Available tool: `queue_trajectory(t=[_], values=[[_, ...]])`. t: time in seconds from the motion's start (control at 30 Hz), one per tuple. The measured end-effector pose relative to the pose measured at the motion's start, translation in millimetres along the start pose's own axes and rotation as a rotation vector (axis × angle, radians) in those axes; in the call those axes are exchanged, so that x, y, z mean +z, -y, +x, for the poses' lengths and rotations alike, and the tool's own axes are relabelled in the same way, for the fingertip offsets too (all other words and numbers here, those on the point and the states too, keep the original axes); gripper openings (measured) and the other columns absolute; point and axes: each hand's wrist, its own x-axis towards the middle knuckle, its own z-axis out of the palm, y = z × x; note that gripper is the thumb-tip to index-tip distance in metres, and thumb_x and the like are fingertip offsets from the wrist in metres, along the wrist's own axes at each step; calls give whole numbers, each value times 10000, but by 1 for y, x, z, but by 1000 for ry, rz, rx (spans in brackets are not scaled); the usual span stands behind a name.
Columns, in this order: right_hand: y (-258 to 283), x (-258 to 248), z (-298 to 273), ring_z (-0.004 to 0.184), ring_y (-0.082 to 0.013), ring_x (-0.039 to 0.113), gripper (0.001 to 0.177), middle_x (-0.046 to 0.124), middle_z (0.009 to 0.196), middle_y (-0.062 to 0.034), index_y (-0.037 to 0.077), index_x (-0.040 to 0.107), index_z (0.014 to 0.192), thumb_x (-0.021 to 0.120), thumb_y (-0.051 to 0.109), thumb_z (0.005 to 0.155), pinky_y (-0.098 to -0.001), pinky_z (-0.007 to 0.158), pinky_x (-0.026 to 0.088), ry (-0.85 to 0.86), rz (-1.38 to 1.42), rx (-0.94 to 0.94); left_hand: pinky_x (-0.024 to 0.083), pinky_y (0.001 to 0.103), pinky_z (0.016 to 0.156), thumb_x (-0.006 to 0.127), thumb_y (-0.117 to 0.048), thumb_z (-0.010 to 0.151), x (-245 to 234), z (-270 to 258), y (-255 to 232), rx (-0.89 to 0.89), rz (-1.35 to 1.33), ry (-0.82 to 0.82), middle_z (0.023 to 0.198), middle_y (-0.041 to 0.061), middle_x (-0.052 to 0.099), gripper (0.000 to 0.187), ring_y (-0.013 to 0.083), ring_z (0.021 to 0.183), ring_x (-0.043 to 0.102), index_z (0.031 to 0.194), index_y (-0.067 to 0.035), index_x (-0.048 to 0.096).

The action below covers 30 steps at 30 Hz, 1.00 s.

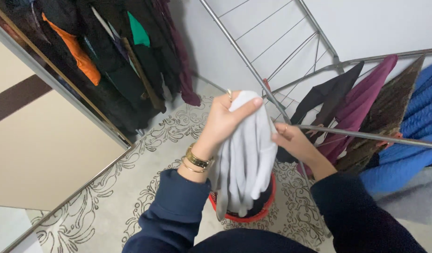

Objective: The person takes clothes from a red laundry basket and hangs them on a metal drying rack. They hang a mustard-colored top, a patterned scarf, and a white top, adjusting each item on the rack.

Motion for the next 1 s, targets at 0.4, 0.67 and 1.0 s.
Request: queue_trajectory(t=[0.4, 0.67, 1.0], values=[[-18, 23, -41, 794, -128, 621, 192, 761, 834, -88, 22, 790, 1047, 770, 180, 939, -324, 774, 544, -178, 96, 168, 392, 121, 639, 855, -279, 863, -37, 10, -2, 144, 112, -114, 718, -122, 623, 159, -33, 695, 522, 879, -169, 741], [63, -34, -2, 831, -96, 593, 124, 749, 794, -45, 57, 815, 936, 829, 173, 895, -302, 768, 507, -28, -134, 80, 523, 399, 800, 894, -398, 770, -5, 0, -8, 241, 417, 307, 841, 64, 659, 592, 266, 865, 650, 1241, -135, 651], [127, -51, 20, 826, -92, 571, 108, 628, 802, -11, 103, 806, 978, 858, 121, 884, -267, 795, 467, -66, -339, -259, 465, 318, 552, 738, -405, 871, 36, 9, -4, 108, 397, 544, 528, -6, 570, 421, 194, 559, 591, 638, -100, 566]])
